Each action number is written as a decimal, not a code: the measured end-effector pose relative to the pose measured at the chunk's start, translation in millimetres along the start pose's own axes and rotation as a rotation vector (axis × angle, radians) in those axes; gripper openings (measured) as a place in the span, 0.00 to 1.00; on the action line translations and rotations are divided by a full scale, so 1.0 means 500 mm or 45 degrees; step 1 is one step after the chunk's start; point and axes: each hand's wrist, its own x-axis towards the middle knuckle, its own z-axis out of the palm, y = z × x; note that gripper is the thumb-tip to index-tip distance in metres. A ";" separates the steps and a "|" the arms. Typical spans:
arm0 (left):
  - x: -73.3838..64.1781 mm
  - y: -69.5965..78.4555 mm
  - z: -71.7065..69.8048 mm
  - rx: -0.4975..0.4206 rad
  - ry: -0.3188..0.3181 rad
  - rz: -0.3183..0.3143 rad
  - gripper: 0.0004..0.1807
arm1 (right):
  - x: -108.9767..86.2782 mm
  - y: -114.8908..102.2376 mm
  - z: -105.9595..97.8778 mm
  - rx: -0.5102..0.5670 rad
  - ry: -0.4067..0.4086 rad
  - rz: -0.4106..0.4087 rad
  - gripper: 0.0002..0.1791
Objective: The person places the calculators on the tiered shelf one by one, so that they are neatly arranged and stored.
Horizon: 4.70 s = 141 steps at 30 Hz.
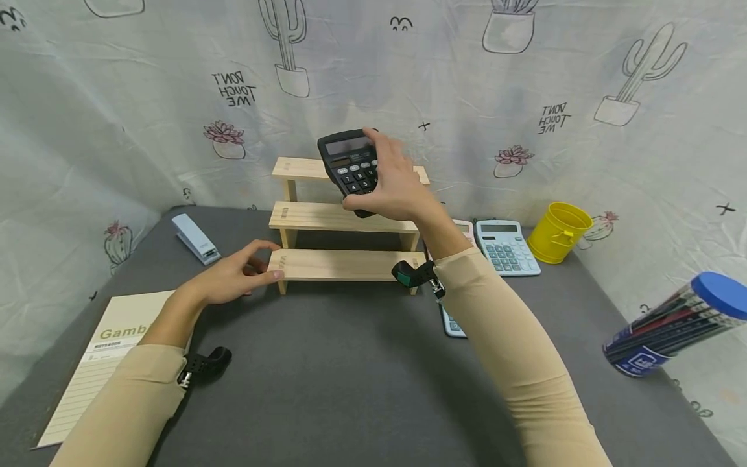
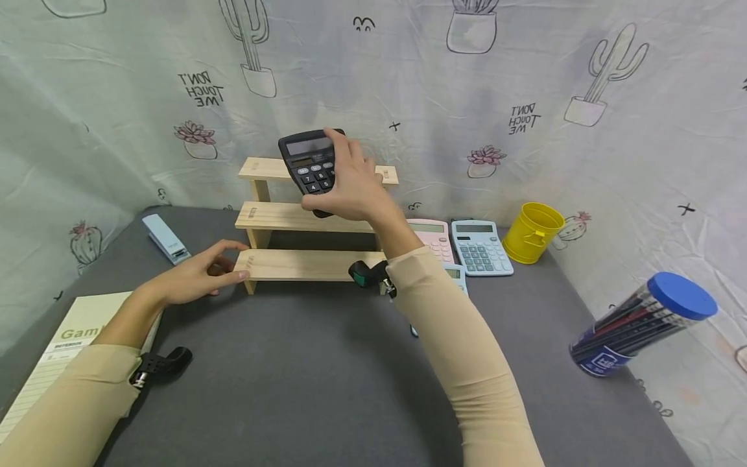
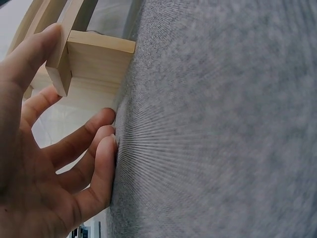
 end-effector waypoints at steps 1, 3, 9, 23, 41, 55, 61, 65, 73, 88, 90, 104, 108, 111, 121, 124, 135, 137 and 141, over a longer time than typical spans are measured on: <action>0.000 -0.001 0.000 0.002 0.003 -0.003 0.38 | 0.005 -0.005 0.004 -0.004 -0.007 0.010 0.66; 0.000 -0.003 -0.001 0.004 0.005 -0.012 0.39 | 0.017 -0.014 0.012 -0.022 -0.019 0.034 0.65; 0.000 -0.004 -0.001 0.003 -0.002 -0.024 0.39 | 0.050 -0.030 0.036 -0.075 -0.027 0.142 0.62; -0.003 -0.007 -0.002 -0.006 0.010 -0.005 0.38 | 0.117 -0.031 0.086 -0.093 -0.089 0.211 0.50; -0.001 -0.008 -0.007 -0.012 0.001 -0.013 0.38 | 0.141 -0.037 0.090 -0.199 -0.314 0.204 0.48; -0.009 -0.006 -0.006 0.049 -0.015 -0.014 0.38 | 0.135 0.009 0.112 -0.129 -0.218 0.073 0.49; -0.008 -0.009 -0.002 0.048 -0.016 -0.017 0.39 | 0.136 -0.007 0.137 -0.179 -0.165 0.140 0.50; -0.006 -0.013 -0.003 0.057 -0.006 -0.019 0.39 | 0.137 -0.016 0.139 -0.195 -0.156 0.151 0.49; -0.005 -0.011 -0.004 0.073 0.010 -0.006 0.38 | 0.135 -0.019 0.135 -0.208 -0.130 0.155 0.49; -0.008 -0.014 -0.001 0.092 0.029 -0.009 0.39 | 0.126 -0.013 0.144 -0.215 -0.120 0.100 0.47; -0.008 -0.014 0.000 0.092 0.028 -0.011 0.39 | 0.125 -0.011 0.144 -0.218 -0.113 0.099 0.46; -0.008 -0.012 -0.003 0.059 0.019 -0.027 0.39 | 0.122 -0.011 0.135 -0.143 -0.108 0.066 0.48; -0.008 -0.010 -0.003 0.058 0.022 -0.029 0.40 | 0.118 -0.007 0.124 -0.119 -0.099 0.039 0.50; -0.008 -0.010 -0.003 0.059 0.022 -0.024 0.40 | 0.110 0.002 0.112 -0.124 -0.101 0.023 0.50; -0.005 -0.012 0.004 0.080 0.023 -0.018 0.39 | 0.053 0.053 0.052 -0.139 -0.092 -0.031 0.53; -0.007 -0.010 0.004 0.075 0.027 -0.024 0.39 | 0.031 0.070 0.032 -0.151 -0.092 -0.032 0.53; -0.011 -0.004 -0.001 0.088 0.019 -0.036 0.40 | -0.039 0.130 -0.010 -0.165 -0.074 -0.036 0.51; -0.012 -0.003 -0.001 0.095 0.019 -0.041 0.40 | -0.054 0.141 -0.016 -0.164 -0.073 -0.027 0.51; -0.010 0.001 -0.001 0.091 0.017 -0.041 0.40 | -0.085 0.168 -0.028 -0.189 -0.062 -0.029 0.50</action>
